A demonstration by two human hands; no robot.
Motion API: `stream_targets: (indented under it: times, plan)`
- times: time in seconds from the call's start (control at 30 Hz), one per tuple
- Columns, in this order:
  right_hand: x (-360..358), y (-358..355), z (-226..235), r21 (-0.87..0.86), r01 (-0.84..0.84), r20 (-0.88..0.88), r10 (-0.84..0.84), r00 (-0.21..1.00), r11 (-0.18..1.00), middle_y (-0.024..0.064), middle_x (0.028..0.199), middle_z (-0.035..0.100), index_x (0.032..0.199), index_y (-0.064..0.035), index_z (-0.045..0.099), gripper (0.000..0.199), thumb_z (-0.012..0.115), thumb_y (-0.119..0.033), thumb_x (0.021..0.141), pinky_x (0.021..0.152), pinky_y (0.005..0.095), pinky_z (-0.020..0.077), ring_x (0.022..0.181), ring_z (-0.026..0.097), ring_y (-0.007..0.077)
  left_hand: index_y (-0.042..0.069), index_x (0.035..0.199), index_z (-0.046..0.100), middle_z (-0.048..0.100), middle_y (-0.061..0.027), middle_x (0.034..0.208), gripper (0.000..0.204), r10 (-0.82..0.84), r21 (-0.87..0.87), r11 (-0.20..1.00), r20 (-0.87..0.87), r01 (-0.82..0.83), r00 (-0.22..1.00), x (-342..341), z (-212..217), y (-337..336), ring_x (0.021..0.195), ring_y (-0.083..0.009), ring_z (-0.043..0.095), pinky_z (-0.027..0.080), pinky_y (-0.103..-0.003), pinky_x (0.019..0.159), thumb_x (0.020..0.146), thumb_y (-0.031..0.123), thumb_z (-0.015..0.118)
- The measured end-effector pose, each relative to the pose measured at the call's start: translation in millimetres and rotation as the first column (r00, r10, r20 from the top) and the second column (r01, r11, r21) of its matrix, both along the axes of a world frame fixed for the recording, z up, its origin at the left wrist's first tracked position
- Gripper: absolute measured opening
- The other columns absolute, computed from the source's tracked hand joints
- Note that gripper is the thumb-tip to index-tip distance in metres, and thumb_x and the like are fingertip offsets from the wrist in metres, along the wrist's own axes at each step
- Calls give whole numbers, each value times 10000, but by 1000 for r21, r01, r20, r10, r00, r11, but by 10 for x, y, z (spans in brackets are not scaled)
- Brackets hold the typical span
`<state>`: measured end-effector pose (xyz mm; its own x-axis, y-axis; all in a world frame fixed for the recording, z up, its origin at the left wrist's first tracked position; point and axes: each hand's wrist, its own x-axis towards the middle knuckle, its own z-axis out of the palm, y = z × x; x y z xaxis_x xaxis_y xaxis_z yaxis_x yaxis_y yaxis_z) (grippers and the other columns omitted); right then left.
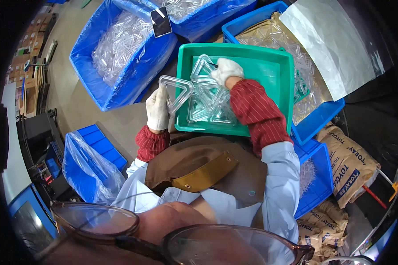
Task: The person picks up triangular plastic parts from a tray, trims their edges with a handheld deburring tool, and places the parts into storage bins.
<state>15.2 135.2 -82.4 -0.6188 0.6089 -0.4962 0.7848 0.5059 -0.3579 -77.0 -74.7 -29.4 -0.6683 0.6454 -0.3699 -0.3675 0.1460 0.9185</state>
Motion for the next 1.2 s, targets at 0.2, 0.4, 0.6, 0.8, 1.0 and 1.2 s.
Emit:
stream_targets:
  times: [0.2,0.4,0.6,0.8,1.0,1.2]
  plan:
    - [673,115,154,-289,242,-511,-363,779,926,142,859,645,995,-40,611,342,598,-239,717,714,324,464,796,613,247,63,674,523,466,17,489,358,-21,2,1000,29,21,999,-168,-71,50,355,-47,374,267,-188,341,922,321,507]
    - [1218,-79,590,-414,218,-572,-439,693,884,20,704,581,991,-12,620,254,568,-95,756,565,228,413,606,468,47,26,888,572,536,2,632,229,-471,-204,871,-607,448,640,-680,-52,704,496,-96,476,348,-246,440,907,249,528]
    - [1165,-271,700,415,594,-851,62,522,690,31,825,627,909,-109,637,253,635,-21,673,554,289,466,642,585,176,-44,1104,472,553,-175,1096,481,-428,203,843,-308,498,850,-520,93,1480,954,-226,589,508,-309,769,886,379,542]
    - [1229,-471,792,632,307,-724,402,560,712,45,887,619,881,-158,635,388,652,26,540,586,311,504,721,615,241,-26,1113,498,603,-93,917,441,-553,380,831,632,406,543,383,-20,984,715,-135,585,495,-253,616,894,355,543]
    - [1233,-454,586,-252,565,-781,-510,360,786,37,830,629,959,-62,633,202,605,-35,760,571,239,455,664,561,97,-15,1026,528,542,-28,668,222,-263,191,951,87,243,961,490,159,794,532,-89,494,420,-209,507,927,181,491]
    - [1141,-507,677,-639,168,-612,-629,479,750,-7,792,595,959,8,621,235,626,-196,842,607,207,413,677,484,47,-33,1151,463,573,-58,734,319,-381,192,902,-67,387,922,468,105,727,587,-107,524,434,-221,553,900,150,536]
